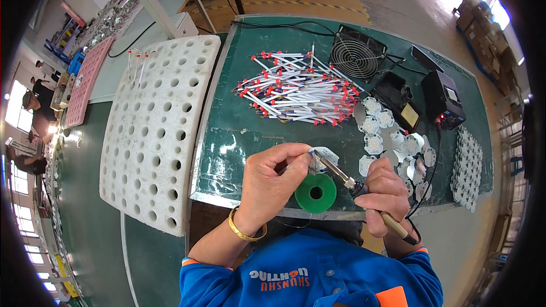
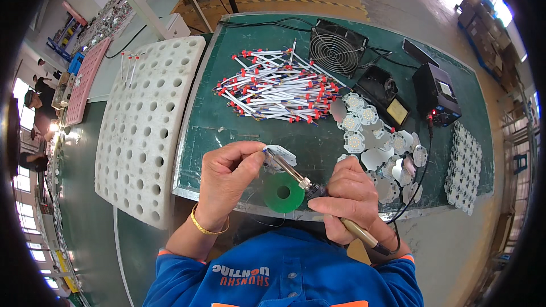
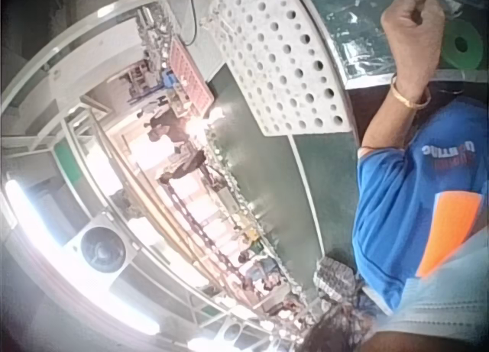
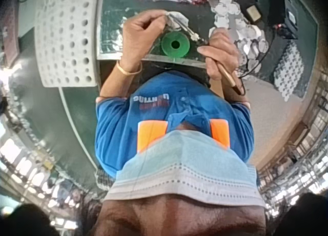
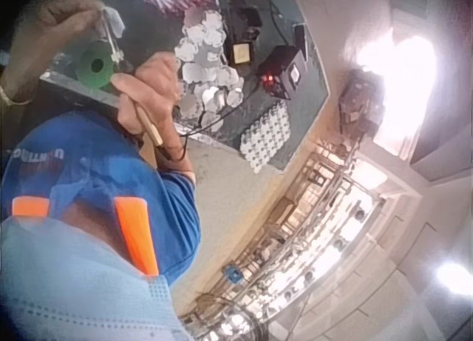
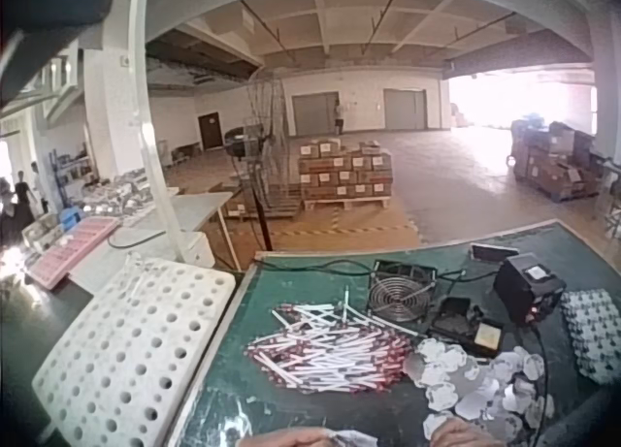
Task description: The person solders wires to LED circuit boards at a workstation. This is done using a soldering iron and solder wire.
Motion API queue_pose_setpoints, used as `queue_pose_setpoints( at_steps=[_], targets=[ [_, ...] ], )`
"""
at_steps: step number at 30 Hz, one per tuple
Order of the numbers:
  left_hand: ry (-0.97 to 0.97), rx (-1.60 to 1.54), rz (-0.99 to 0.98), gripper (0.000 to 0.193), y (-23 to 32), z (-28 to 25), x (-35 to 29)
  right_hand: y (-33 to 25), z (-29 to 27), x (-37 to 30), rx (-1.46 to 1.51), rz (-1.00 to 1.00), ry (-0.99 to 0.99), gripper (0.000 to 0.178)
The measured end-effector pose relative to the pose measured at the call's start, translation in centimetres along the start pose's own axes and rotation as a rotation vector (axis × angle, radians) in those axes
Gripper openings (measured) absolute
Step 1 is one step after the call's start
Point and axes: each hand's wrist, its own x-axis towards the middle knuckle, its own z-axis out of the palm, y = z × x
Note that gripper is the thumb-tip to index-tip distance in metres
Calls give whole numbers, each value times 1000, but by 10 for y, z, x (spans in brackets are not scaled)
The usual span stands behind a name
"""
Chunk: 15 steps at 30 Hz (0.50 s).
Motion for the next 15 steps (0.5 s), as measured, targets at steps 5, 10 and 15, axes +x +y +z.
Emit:
queue_pose_setpoints(
  at_steps=[5, 10, 15],
  targets=[
    [-20, -7, -19, 13, -1, -2, 1, -1, 0, 0, 9, -5, 11, 25],
    [-46, -17, -38, 13, 0, -2, 0, 0, 1, -1, 21, -12, 4, 26],
    [-31, 12, -9, 13, 0, -2, 0, 4, 1, -3, -12, -50, -21, 24]
  ],
)
